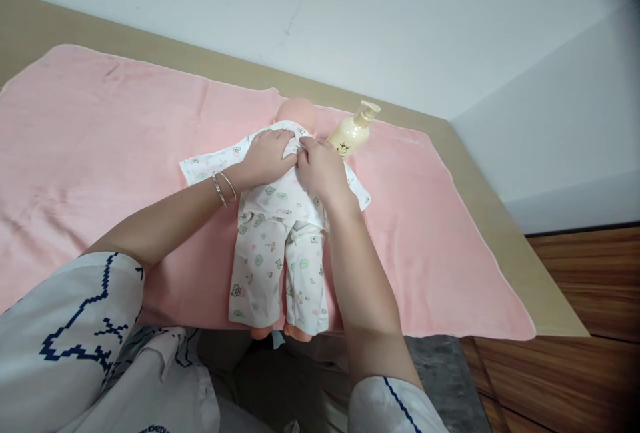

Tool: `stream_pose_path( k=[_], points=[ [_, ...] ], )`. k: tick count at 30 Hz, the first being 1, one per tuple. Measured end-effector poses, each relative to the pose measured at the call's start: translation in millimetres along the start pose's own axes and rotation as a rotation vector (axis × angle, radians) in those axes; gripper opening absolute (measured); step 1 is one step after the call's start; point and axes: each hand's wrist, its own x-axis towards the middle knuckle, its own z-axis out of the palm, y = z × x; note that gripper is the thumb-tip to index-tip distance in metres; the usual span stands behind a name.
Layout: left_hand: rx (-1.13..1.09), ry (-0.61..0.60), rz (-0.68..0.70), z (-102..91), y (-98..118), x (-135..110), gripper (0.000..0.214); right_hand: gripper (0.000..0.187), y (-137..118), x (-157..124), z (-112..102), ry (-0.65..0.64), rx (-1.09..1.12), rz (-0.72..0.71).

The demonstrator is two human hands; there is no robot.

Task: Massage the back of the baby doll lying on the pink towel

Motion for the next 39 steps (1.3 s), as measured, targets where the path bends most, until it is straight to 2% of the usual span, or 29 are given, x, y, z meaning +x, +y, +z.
stream_pose_path(
  k=[5, 13, 29, 39],
  points=[
    [0.017, 0.011, -0.001, 6.1, -2, -1, 0.043, 0.047, 12, 3, 17, 0.034, 0.12, -0.002],
    [0.021, 0.014, 0.012, 7.9, -3, -1, 0.035, 0.052, 24, 8, 31, 0.063, 0.188, -0.023],
    [0.04, 0.014, 0.004, 6.0, 1, -2, 0.043, 0.05, 20, 6, 22, 0.019, 0.193, 0.008],
    [0.126, 0.077, -0.028, 13.2, 28, -16, 0.049, 0.045, 18, 5, 17, 0.012, 0.21, 0.001]
  ],
)
